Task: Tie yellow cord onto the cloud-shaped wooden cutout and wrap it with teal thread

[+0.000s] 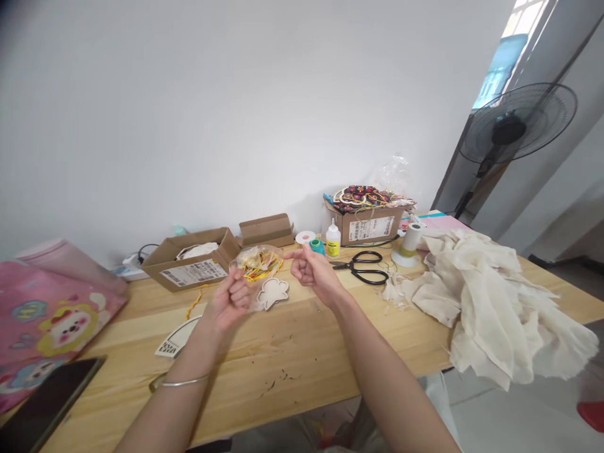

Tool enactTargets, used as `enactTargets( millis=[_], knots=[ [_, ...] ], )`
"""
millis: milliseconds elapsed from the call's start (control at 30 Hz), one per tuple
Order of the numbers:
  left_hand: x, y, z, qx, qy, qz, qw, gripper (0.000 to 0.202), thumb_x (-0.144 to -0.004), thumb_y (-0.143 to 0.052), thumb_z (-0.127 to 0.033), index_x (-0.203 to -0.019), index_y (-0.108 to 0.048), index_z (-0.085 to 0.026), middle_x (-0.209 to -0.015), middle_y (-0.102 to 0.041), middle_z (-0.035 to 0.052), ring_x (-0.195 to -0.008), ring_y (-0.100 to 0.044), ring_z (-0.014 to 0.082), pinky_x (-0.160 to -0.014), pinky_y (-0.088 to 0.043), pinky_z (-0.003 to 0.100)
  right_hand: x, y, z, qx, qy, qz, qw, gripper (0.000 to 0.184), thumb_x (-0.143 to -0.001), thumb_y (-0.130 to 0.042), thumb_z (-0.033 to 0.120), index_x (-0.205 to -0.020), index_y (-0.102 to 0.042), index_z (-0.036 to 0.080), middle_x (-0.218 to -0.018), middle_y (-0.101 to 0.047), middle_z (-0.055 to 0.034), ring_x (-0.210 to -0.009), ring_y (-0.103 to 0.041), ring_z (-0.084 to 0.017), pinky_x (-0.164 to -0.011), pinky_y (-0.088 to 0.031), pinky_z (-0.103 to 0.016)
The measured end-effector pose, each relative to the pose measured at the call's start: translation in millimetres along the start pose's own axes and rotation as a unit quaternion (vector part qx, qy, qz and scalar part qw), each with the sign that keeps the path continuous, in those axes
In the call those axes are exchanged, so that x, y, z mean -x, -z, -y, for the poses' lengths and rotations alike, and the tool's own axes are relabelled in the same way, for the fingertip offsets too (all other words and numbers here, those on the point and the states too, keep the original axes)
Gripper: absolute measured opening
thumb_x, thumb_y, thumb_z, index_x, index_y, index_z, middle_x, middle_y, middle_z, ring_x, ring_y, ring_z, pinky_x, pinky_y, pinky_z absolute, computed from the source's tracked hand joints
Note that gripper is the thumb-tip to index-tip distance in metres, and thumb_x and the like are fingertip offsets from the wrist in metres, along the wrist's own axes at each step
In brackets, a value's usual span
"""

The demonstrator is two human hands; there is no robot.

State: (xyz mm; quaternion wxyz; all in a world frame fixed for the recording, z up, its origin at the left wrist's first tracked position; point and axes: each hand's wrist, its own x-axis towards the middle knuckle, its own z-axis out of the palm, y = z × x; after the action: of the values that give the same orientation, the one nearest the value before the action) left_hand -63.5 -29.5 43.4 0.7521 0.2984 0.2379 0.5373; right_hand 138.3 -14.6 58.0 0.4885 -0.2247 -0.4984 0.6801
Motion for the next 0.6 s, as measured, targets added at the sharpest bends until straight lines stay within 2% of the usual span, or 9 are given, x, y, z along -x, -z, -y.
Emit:
enactTargets(
  millis=[67, 167, 267, 367, 467, 533, 600],
  knots=[
    [1, 4.2, -11, 0.092, -0.070, -0.004, 0.993, 0.033, -0.086, -0.036, -0.030, -0.061, -0.052, -0.014, -0.040, -0.015, -0.0094, -0.033, -0.008, 0.0027, -0.031, -0.006, 0.015, 2, 1, 6, -0.043, 0.022, 0.000, 0.999, 0.044, -0.081, -0.030, 0.053, -0.084, -0.057, 0.019, -0.046, -0.031, 0.0070, -0.037, -0.013, -0.005, -0.037, -0.009, -0.019],
    [4, 13.2, -26, 0.141, -0.152, -0.017, 0.978, 0.044, -0.089, -0.022, -0.031, -0.063, -0.054, -0.014, -0.038, -0.021, -0.0077, -0.032, -0.015, 0.0021, -0.033, -0.009, 0.016, 7, 0, 16, -0.098, 0.066, -0.016, 0.993, 0.042, -0.083, -0.029, 0.052, -0.081, -0.057, 0.020, -0.047, -0.026, 0.0065, -0.037, -0.014, -0.006, -0.036, -0.011, -0.018],
    [5, 26.7, -38, 0.134, -0.214, -0.035, 0.967, 0.029, -0.081, -0.044, -0.033, -0.061, -0.056, -0.016, -0.036, -0.023, -0.0081, -0.031, -0.017, 0.0023, -0.032, -0.010, 0.017, 11, 0, 23, -0.135, 0.098, -0.040, 0.985, 0.043, -0.083, -0.027, 0.051, -0.076, -0.058, 0.021, -0.046, -0.023, 0.0062, -0.038, -0.014, -0.007, -0.035, -0.013, -0.018],
    [4, 35.4, -41, 0.091, -0.271, -0.077, 0.955, 0.018, -0.070, -0.060, -0.033, -0.060, -0.057, -0.018, -0.035, -0.023, -0.0088, -0.032, -0.017, 0.0024, -0.031, -0.011, 0.018, 12, 2, 24, -0.163, 0.118, -0.023, 0.979, 0.044, -0.082, -0.028, 0.052, -0.076, -0.059, 0.021, -0.045, -0.024, 0.0063, -0.037, -0.015, -0.007, -0.035, -0.013, -0.018],
    [1, 26.9, -32, 0.053, -0.260, -0.096, 0.959, 0.021, -0.070, -0.058, -0.040, -0.067, -0.060, -0.020, -0.036, -0.024, -0.0091, -0.033, -0.015, 0.0023, -0.031, -0.009, 0.017, 10, 2, 18, -0.163, 0.117, 0.018, 0.979, 0.044, -0.082, -0.031, 0.052, -0.078, -0.060, 0.019, -0.045, -0.030, 0.0060, -0.037, -0.016, -0.006, -0.036, -0.012, -0.018],
    [0, 11.9, -19, 0.002, -0.205, -0.084, 0.975, 0.024, -0.067, -0.061, -0.042, -0.074, -0.062, -0.019, -0.037, -0.023, -0.0100, -0.033, -0.013, 0.0019, -0.031, -0.007, 0.016, 9, -1, 12, -0.136, 0.087, 0.052, 0.985, 0.047, -0.082, -0.031, 0.053, -0.079, -0.061, 0.017, -0.045, -0.033, 0.0055, -0.037, -0.018, -0.005, -0.037, -0.012, -0.018],
    [1, -5.6, -2, -0.108, -0.146, -0.080, 0.980, 0.028, -0.063, -0.066, -0.035, -0.085, -0.062, -0.018, -0.037, -0.024, -0.0112, -0.033, -0.014, 0.0007, -0.032, -0.009, 0.014, 8, -6, 6, -0.090, 0.037, 0.091, 0.991, 0.052, -0.083, -0.027, 0.053, -0.081, -0.061, 0.014, -0.045, -0.036, 0.0046, -0.038, -0.020, -0.005, -0.037, -0.012, -0.018]
  ],
)
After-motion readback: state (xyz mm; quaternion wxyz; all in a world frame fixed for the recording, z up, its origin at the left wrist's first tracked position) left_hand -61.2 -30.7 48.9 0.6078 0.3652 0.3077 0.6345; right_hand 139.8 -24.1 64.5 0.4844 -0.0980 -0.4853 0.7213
